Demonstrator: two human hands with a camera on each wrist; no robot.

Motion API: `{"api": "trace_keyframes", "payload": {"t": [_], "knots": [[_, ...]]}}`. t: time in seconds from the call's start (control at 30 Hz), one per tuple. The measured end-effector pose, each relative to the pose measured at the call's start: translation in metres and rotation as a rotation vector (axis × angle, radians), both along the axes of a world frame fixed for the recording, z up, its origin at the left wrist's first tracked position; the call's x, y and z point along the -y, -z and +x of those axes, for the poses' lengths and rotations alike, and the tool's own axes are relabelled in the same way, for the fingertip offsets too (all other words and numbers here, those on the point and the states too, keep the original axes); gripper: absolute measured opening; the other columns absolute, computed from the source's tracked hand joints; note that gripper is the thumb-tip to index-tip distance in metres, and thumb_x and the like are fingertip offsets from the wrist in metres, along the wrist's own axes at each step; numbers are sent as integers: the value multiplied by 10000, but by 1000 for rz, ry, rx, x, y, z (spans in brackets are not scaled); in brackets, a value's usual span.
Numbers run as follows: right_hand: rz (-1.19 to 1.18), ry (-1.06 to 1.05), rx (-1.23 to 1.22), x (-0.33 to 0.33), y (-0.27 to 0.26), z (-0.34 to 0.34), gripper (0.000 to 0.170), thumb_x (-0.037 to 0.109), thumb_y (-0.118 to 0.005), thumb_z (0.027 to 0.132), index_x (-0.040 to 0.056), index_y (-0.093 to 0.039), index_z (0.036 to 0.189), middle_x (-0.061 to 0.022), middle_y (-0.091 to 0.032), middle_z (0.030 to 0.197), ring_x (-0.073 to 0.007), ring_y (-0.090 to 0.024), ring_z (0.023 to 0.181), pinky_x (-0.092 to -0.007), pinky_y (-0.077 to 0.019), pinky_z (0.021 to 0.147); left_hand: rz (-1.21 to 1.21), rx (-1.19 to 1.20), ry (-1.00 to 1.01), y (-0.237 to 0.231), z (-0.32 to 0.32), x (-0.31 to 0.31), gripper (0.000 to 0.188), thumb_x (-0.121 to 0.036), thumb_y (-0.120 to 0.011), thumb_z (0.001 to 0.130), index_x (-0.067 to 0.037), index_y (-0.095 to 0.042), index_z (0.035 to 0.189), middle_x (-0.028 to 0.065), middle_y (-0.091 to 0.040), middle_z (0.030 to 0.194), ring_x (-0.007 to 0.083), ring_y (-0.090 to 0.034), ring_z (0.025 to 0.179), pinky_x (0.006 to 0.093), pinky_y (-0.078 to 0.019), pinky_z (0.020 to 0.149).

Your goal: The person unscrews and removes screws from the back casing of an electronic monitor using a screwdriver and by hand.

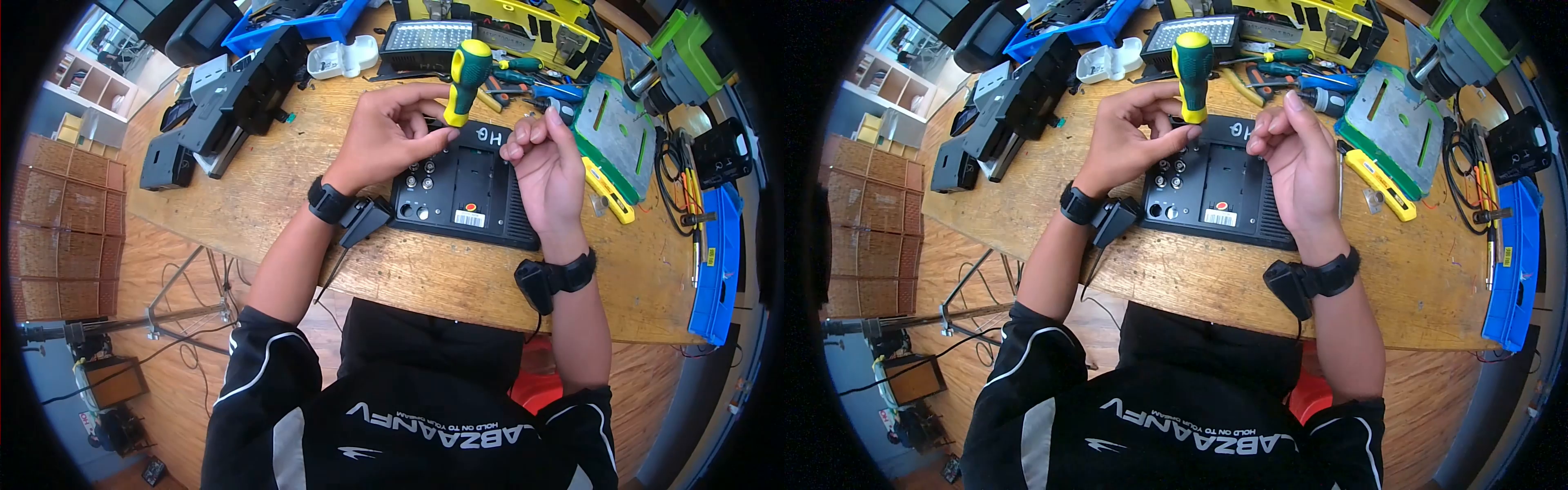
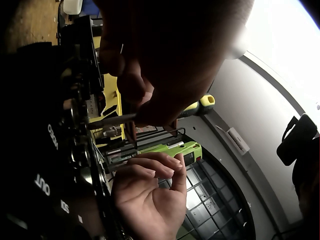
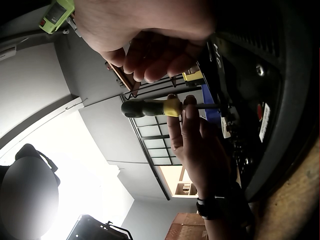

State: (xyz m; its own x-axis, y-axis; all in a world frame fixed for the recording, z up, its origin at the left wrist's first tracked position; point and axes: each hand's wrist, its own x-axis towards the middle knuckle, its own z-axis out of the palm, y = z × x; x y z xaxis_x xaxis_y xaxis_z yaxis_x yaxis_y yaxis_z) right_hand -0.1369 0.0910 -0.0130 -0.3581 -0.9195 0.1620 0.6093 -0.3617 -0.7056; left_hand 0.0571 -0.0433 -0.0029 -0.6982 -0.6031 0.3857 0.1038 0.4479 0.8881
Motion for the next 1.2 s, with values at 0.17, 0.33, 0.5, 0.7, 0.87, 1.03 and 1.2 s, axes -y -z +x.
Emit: {"api": "trace_keyframes", "payload": {"t": [0.17, 0.33, 0.5, 0.7, 0.87, 1.03, 1.2], "knots": [[57, 31, -35, -2, -6, 5, 373, 301, -469, 1100, 92, -523, 796, -62, -543, 802, -176, -515, 761, -332, -425, 748, -18, 11, 24, 4, 0, 3, 471, -19, -829, 822, 31, -676, 1265, 5, -746, 957, -7, -562, 639, 167, -437, 588], [14, 9, 2, 0, 0, 1, 358, 302, -562, 1063, 60, -589, 799, -98, -611, 828, -194, -591, 743, -324, -508, 737, -88, 86, -21, 0, 1, 1, 375, -48, -849, 810, 4, -742, 1165, -36, -681, 835, -8, -500, 599, 176, -378, 557], [3, -5, 22, -1, -2, 3, 362, 300, -543, 1072, 67, -564, 796, -95, -601, 821, -194, -580, 746, -335, -492, 738, -61, 10, -64, -2, -1, -3, 421, -59, -885, 772, 24, -725, 1153, -18, -691, 836, -5, -501, 583, 172, -384, 543], [24, 13, -1, -1, -1, 3, 363, 296, -513, 1084, 76, -547, 797, -86, -588, 816, -188, -559, 741, -336, -480, 740, -26, 0, -33, -2, 1, -1, 499, -51, -888, 761, 39, -689, 1210, 25, -729, 895, 4, -547, 594, 171, -421, 558], [20, 12, 0, -2, -1, 2, 362, 291, -514, 1084, 72, -551, 798, -86, -592, 819, -187, -565, 745, -336, -485, 744, -60, -8, -8, -4, 0, -1, 484, -43, -884, 761, 46, -695, 1197, 41, -749, 902, 3, -554, 598, 169, -429, 559], [13, 3, -37, -2, 1, 2, 340, 277, -542, 1073, 60, -571, 813, -87, -604, 834, -187, -587, 770, -315, -498, 736, -65, 19, -50, -2, 0, -2, 447, -21, -869, 768, 37, -710, 1182, 17, -744, 899, -4, -561, 601, 168, -430, 550], [-12, 4, -56, 1, 5, -1, 332, 288, -572, 1056, 50, -589, 825, -86, -619, 834, -177, -595, 760, -305, -494, 733, -69, 12, -84, 7, -3, 1, 366, -66, -865, 804, 19, -732, 1135, -41, -628, 644, -5, -529, 560, 181, -391, 508]]}}
